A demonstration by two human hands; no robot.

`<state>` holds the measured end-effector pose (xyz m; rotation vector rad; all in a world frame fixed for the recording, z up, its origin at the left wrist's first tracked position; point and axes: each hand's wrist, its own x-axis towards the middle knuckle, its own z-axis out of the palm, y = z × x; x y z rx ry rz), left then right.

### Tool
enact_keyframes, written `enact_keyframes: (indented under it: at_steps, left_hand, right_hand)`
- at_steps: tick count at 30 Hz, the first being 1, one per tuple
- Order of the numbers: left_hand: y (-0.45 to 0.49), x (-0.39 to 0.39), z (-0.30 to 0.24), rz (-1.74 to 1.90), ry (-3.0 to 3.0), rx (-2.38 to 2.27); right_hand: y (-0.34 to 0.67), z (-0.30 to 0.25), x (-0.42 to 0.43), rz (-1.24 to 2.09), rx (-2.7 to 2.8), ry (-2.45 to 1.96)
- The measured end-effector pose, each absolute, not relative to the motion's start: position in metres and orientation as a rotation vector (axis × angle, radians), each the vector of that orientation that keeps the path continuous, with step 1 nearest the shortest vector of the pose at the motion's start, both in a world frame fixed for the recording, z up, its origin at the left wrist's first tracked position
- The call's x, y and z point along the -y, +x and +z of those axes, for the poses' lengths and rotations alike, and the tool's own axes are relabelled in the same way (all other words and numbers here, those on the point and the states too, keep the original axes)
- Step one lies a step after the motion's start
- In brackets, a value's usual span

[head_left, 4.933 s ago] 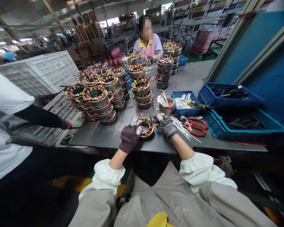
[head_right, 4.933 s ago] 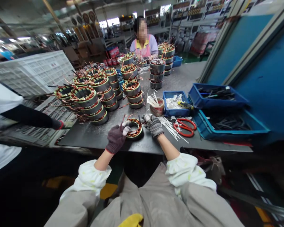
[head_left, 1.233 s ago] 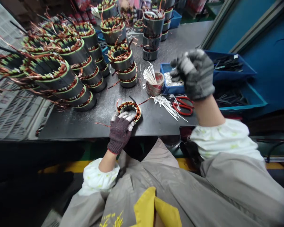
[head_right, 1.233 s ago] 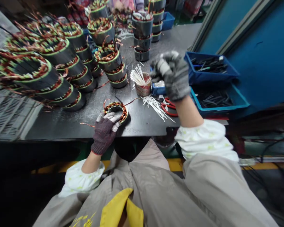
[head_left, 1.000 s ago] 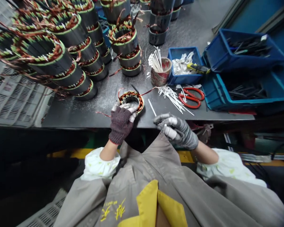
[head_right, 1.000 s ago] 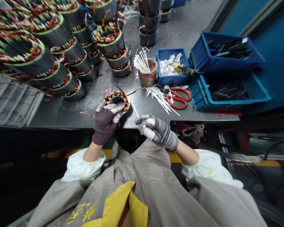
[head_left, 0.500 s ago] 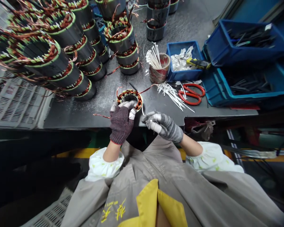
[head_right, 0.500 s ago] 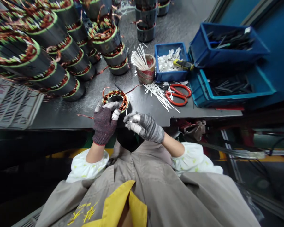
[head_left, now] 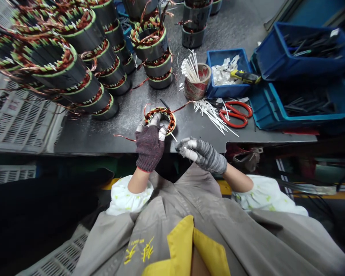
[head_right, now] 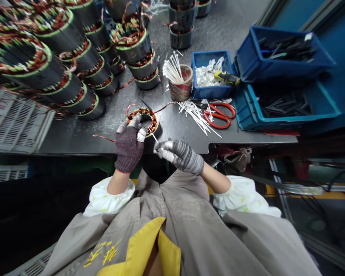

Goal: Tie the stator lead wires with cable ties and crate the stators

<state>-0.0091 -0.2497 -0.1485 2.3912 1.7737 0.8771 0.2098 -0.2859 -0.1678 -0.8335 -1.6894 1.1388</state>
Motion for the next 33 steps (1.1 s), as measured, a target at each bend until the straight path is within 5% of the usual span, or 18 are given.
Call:
enact_keyframes:
  at_steps: [14,33]
  left_hand:
    - [-0.002,0.247,-0.146,1.033,2.374,-1.721]
    - [-0.006,0.257,-0.144,1.041,2.510,-1.570]
  right_hand:
    - [0.167,-0.155,0.255,1.468,0.935,-1.118]
    - [0.183,-0.161,0.240,0.815,1.672,-1.280]
